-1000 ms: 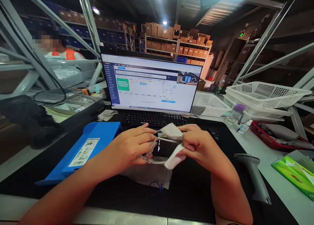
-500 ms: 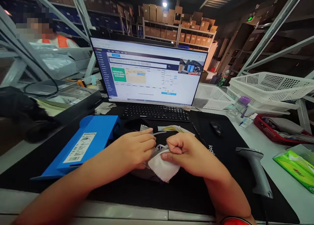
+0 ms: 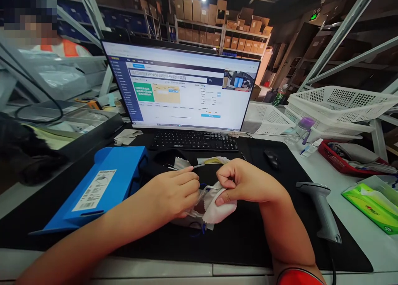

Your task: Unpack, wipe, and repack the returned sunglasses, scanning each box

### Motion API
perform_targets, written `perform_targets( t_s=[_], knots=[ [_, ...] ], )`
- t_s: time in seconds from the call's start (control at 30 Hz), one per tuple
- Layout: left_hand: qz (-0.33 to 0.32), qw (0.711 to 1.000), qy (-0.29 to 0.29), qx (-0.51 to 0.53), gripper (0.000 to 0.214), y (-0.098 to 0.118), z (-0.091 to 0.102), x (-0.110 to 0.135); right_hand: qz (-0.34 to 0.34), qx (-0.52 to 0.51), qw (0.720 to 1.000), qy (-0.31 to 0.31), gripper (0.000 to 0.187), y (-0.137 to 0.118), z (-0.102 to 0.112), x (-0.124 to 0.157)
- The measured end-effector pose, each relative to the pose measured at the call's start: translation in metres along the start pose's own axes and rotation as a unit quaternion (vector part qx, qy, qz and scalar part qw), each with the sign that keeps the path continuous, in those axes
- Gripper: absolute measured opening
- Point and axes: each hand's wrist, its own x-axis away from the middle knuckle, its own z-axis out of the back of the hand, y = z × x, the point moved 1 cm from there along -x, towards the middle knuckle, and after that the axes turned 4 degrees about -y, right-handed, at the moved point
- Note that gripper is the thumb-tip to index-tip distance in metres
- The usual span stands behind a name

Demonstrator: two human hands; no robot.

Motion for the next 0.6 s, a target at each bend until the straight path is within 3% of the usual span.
perform_targets(
  t_s=[0.13, 0.33, 0.47, 0.53, 0.6],
  knots=[
    [0.003, 1.0, 0.014, -0.008, 0.012, 0.006, -0.012, 0.0, -0.013, -0.047, 0.999, 0.025, 0.056, 0.0, -0.016, -0.008],
    [0.018, 0.998, 0.013, -0.05, 0.017, -0.007, -0.016, 0.003, 0.001, 0.009, 0.981, 0.196, 0.049, -0.003, -0.048, -0.023],
    [0.03, 0.999, -0.019, -0.039, 0.013, -0.019, -0.001, 0.008, 0.034, 0.007, 0.99, 0.137, 0.046, -0.006, -0.046, -0.024],
    [0.033, 0.999, -0.036, -0.015, 0.005, -0.022, 0.007, 0.011, 0.042, -0.013, 0.996, 0.082, 0.05, -0.003, -0.037, -0.022],
    [0.034, 0.999, -0.037, 0.008, 0.011, -0.023, 0.014, 0.013, 0.042, -0.027, 0.998, 0.03, 0.057, 0.002, -0.023, -0.019]
  ],
)
